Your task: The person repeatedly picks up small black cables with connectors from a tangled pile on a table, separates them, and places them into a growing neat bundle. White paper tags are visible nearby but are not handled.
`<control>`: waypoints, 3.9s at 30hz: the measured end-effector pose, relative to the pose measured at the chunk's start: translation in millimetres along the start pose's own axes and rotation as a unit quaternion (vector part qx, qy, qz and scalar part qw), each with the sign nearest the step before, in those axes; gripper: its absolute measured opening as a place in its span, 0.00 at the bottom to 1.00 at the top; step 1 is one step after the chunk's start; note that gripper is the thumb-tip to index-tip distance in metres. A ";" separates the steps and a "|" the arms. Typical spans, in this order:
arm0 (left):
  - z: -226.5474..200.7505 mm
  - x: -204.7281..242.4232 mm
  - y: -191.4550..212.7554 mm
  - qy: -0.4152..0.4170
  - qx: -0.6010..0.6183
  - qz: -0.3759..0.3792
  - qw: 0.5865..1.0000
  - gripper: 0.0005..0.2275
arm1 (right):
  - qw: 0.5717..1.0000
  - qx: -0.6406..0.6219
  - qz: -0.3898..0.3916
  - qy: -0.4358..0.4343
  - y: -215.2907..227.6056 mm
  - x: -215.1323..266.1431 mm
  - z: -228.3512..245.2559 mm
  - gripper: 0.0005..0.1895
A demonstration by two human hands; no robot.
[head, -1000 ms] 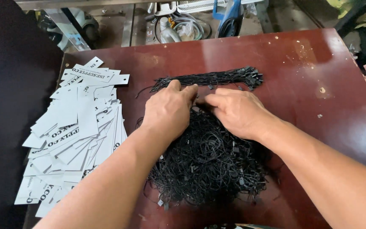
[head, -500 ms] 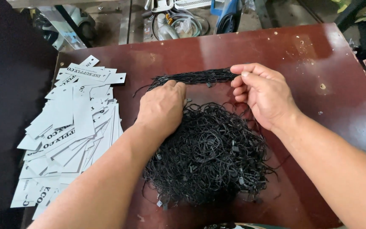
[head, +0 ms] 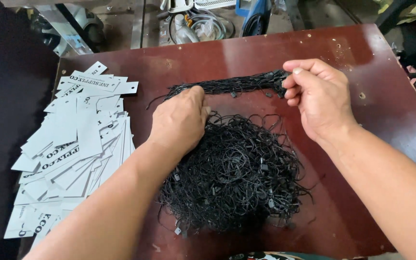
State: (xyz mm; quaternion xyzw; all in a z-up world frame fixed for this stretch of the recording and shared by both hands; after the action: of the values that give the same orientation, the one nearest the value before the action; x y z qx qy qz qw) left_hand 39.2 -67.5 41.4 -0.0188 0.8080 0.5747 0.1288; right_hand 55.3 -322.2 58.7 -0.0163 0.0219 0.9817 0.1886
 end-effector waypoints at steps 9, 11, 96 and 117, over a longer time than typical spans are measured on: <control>-20.2 0.5 100.6 0.212 0.194 -0.117 0.951 0.11 | 0.980 0.082 0.176 -0.034 -56.7 29.4 55.1 0.17; -36.6 0.7 108.9 0.162 0.304 -0.152 0.926 0.10 | 0.943 -0.034 0.331 -0.030 -85.5 53.4 73.5 0.30; 60.7 17.1 37.9 0.295 0.295 -0.182 0.891 0.05 | 0.824 0.346 0.110 0.434 -17.4 24.8 1.3 0.13; -27.4 90.5 38.5 -0.037 0.147 -0.241 0.959 0.12 | 0.892 0.269 0.181 0.313 13.1 74.9 17.6 0.07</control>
State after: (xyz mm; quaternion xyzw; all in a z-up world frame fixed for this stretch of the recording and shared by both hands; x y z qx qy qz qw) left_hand -60.2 -69.4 64.5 -0.1723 0.8497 0.4016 0.2949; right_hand -19.6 -305.8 73.8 -0.2674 0.3459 0.8993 -0.0119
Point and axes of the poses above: each hand's wrist, its own x-axis away from the middle knuckle, its own y-axis out of the back of the hand, z = x × y, the point moved 8 cm from there along -x, towards the middle knuckle, and after that the axes turned 12 degrees about -z, right-handed, at the moved point
